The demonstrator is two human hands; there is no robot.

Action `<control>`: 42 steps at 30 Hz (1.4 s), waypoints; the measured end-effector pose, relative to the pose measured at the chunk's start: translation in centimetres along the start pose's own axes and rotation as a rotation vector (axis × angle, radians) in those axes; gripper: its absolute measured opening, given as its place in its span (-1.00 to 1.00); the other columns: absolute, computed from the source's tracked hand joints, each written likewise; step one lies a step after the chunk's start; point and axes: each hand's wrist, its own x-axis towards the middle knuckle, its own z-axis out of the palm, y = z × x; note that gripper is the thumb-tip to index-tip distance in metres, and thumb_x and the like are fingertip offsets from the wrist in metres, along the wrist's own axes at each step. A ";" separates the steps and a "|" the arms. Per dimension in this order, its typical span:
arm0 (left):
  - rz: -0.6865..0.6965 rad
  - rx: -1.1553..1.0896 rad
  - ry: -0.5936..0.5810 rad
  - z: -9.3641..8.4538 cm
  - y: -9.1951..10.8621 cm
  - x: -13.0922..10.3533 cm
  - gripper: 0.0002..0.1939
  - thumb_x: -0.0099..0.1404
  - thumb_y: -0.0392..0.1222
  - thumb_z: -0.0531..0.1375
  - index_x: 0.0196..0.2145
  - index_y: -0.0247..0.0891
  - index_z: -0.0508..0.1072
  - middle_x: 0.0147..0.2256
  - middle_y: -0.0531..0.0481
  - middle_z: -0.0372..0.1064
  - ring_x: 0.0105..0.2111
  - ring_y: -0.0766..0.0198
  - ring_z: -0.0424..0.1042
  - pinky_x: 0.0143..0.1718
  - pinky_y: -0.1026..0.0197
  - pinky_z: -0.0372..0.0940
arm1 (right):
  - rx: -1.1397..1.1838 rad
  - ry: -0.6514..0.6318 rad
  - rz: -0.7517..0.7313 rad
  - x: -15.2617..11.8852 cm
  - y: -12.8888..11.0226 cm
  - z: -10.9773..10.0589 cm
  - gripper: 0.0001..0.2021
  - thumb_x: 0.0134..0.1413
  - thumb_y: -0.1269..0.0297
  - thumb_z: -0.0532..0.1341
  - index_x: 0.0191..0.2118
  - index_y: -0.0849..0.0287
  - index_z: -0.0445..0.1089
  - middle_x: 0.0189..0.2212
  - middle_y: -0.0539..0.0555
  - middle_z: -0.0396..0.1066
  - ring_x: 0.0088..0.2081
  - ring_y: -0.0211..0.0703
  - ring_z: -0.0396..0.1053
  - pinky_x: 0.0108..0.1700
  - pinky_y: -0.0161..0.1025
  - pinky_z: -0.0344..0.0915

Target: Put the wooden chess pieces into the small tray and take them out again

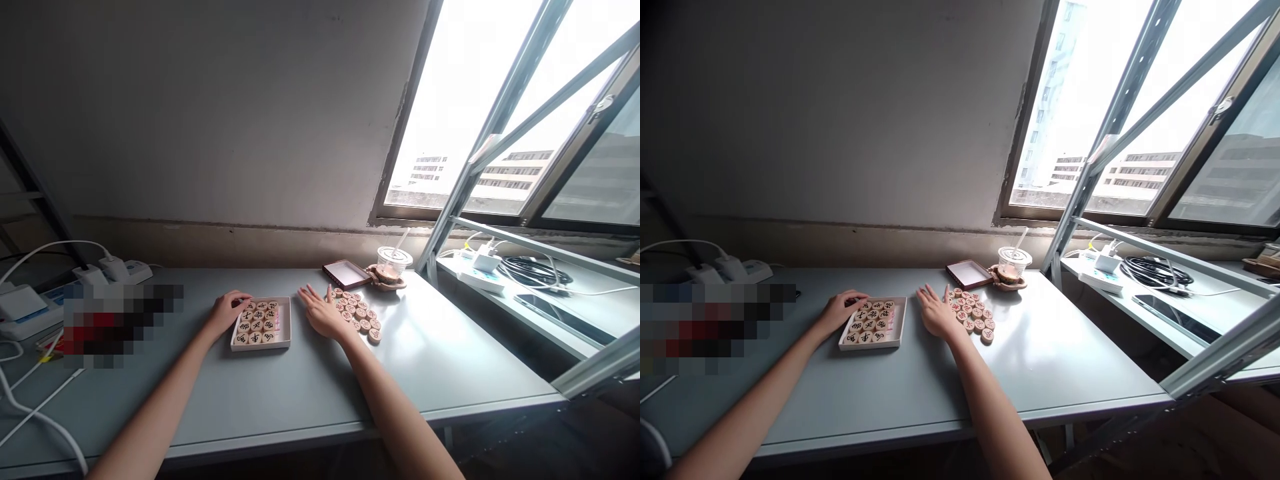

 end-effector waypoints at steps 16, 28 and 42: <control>0.024 -0.117 -0.244 0.2 1.1 -0.4 -0.72 0.13 -0.06 0.11 -0.32 -0.22 0.55 -0.26 -0.06 0.45 -0.24 0.14 0.39 -0.22 0.20 0.22 | 0.022 0.234 -0.218 0.0 -4.4 -0.7 -0.76 0.14 0.24 0.18 -0.05 -0.07 0.38 -0.08 0.04 0.32 -0.04 -0.09 0.18 0.11 0.03 -0.06; -0.054 -0.151 -0.241 0.0 1.6 -0.6 -0.73 0.06 -0.03 0.16 -0.38 -0.23 0.55 -0.31 -0.06 0.47 -0.29 0.13 0.40 -0.27 0.20 0.24 | 0.101 0.362 0.050 -0.2 -1.5 -2.2 -0.78 0.09 0.05 0.18 -0.27 0.05 0.43 -0.12 0.05 0.31 -0.05 -0.07 0.16 0.00 -0.06 0.01; -0.060 -0.188 -0.095 0.2 0.4 -0.2 -0.71 0.00 -0.06 0.17 -0.38 -0.27 0.55 -0.35 -0.08 0.50 -0.30 0.10 0.45 -0.26 0.17 0.30 | 0.229 0.617 -0.102 -1.7 -4.3 -5.4 -0.65 0.07 0.52 -0.05 -0.13 0.11 0.37 -0.11 0.07 0.38 -0.04 -0.11 0.26 0.02 -0.09 0.16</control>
